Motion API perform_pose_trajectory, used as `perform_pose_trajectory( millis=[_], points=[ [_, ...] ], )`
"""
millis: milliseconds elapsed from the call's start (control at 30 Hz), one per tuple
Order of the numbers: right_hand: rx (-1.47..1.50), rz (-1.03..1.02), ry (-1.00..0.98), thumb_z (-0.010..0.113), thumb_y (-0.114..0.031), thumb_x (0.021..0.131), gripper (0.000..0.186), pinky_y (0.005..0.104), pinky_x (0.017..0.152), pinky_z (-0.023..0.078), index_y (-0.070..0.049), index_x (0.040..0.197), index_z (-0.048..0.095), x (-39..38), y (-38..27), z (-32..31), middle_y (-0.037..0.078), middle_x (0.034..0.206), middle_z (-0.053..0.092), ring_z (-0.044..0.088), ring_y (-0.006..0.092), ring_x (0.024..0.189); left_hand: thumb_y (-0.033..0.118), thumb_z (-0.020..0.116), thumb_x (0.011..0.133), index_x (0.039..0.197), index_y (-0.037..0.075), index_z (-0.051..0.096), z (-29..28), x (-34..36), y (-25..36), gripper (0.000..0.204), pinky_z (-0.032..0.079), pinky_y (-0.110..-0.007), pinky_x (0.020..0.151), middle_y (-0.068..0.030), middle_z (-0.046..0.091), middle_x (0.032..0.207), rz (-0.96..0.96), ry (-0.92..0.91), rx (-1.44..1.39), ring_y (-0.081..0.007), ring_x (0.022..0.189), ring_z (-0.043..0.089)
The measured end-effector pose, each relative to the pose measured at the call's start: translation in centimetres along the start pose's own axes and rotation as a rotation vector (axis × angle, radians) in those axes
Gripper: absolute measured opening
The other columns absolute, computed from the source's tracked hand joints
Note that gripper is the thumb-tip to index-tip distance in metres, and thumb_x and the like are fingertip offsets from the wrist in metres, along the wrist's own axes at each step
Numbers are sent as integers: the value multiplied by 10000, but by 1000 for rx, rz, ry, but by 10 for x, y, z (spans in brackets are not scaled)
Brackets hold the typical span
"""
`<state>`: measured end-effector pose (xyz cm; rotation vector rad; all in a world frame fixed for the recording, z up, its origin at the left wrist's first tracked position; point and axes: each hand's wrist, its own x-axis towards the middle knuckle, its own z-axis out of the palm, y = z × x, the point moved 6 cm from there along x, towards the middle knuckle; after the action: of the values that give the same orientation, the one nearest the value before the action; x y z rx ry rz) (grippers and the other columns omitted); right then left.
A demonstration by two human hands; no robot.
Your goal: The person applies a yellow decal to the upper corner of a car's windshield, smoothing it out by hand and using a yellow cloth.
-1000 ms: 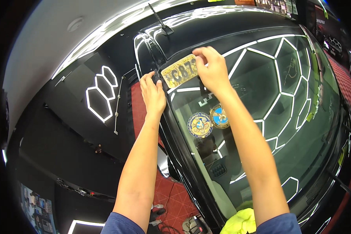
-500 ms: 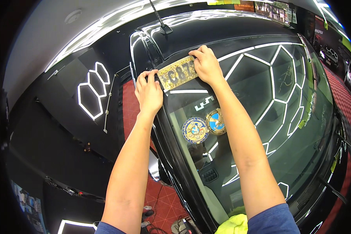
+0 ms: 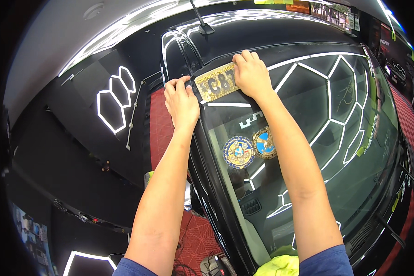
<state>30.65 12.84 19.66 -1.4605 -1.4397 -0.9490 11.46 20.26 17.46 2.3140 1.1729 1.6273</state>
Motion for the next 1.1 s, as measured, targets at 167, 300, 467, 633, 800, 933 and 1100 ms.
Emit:
perform_pose_trajectory(
  millis=[167, 300, 467, 633, 800, 933, 1100],
  points=[
    [-178, 8, -28, 594, -140, 861, 104, 413, 761, 474, -84, 947, 614, 4, -5, -1, 56, 929, 579, 559, 272, 907, 132, 537, 943, 1215, 124, 603, -3, 1, 6, 280, 375, -452, 1003, -107, 488, 1253, 19, -37, 65, -297, 1225, 454],
    [-207, 9, -25, 575, -160, 860, 106, 399, 756, 475, -78, 909, 621, 1, -5, 1, 47, 904, 605, 575, 254, 923, 129, 520, 947, 1212, 123, 607, 4, -1, 5, 279, 371, -458, 1006, -110, 477, 1265, 28, -61, 68, -299, 1228, 447],
    [-283, 14, -56, 582, -174, 866, 109, 410, 771, 475, -81, 910, 621, 9, -5, 7, 56, 904, 607, 577, 262, 928, 98, 491, 933, 1228, 115, 585, 8, -1, 10, 310, 348, -488, 1025, -114, 454, 1301, 112, -16, 185, -305, 1271, 410],
    [-206, 50, 23, 584, -167, 866, 108, 414, 768, 475, -77, 914, 620, 3, -4, 3, 64, 898, 600, 571, 272, 921, 80, 559, 863, 1232, 115, 561, 13, -3, 18, 370, 302, -494, 1064, -112, 421, 1352, 172, -38, 265, -297, 1321, 372],
    [-145, 51, 56, 572, -149, 869, 96, 406, 779, 472, -75, 896, 628, 4, -5, 4, 63, 903, 604, 564, 276, 934, 78, 562, 862, 1211, 93, 578, 9, 0, 17, 350, 276, -502, 1073, -74, 417, 1343, 133, -86, 250, -257, 1329, 346],
    [-154, 59, 28, 554, -141, 873, 107, 400, 801, 469, -83, 887, 643, 1, 2, 5, 46, 932, 630, 570, 256, 956, 79, 544, 880, 1179, 136, 589, 10, -1, 19, 308, 312, -511, 1039, -73, 451, 1270, 157, -59, 241, -271, 1285, 397],
    [-161, 71, 35, 563, -140, 859, 99, 393, 808, 470, -94, 892, 643, 0, 2, 8, 34, 927, 633, 573, 252, 957, 61, 530, 895, 1174, 151, 605, 8, 0, 18, 303, 322, -508, 1032, -105, 465, 1249, 142, -64, 261, -280, 1258, 431]
  ],
)
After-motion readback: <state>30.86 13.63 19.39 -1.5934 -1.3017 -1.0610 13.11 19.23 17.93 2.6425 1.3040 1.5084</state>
